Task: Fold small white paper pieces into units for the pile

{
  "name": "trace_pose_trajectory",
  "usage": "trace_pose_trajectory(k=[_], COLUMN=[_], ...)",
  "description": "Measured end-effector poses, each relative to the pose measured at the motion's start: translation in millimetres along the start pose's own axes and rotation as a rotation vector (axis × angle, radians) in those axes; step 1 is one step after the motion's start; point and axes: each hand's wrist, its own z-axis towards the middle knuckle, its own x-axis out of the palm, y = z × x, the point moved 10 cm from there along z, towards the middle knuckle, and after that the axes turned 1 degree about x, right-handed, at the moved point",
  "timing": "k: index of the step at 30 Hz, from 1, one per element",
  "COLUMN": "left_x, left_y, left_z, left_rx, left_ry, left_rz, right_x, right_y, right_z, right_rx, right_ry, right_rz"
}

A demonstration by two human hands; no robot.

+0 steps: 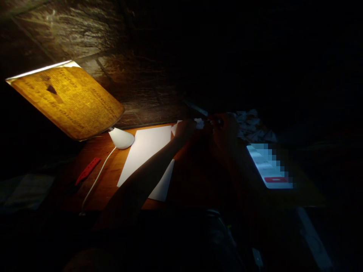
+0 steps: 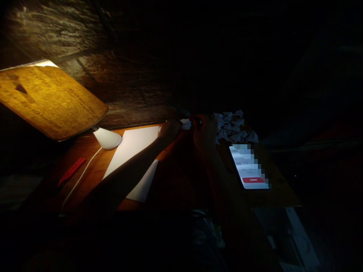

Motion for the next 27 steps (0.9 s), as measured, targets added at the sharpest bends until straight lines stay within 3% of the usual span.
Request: trace_pose_trajectory(k=[2, 5, 12, 17, 21, 24, 27], left_x=[11.5, 18.5, -5.1, -46.9, -59.5, -56.2, -47.1], left_y=[4.6, -2.5, 4.8, 69.8, 129.0, 145.6, 140.6], left_z=[-1.8, -5.9, -38.1, -83.0, -109.6, -121.6, -127.5], left_rx=[-0.025, 0.101, 0.273, 0.272, 0.185, 0.199, 0.272], left_ry=[0.052, 0.072, -0.058, -0.206, -0.223, -0.163, -0.015], left_rz=[-0.003, 0.042, -0.067, -0.167, -0.303, -0.41, -0.439], right_x=[1.3, 4.4, 10.7, 28.8, 65.9, 91.5, 104.6], right_y=[1.3, 3.8, -0.4, 2.4, 8.4, 4.2, -5.4], right_z=[-0.5, -1.4, -5.6, 0.3, 11.3, 15.0, 13.8], right_rx=[0.002, 0.003, 0.057, -0.005, -0.07, -0.052, -0.029], right_ry=[0.002, 0.013, 0.135, 0.241, 0.374, 0.466, 0.504], right_rz=[0.002, -0.008, -0.104, -0.305, -0.35, -0.377, -0.425])
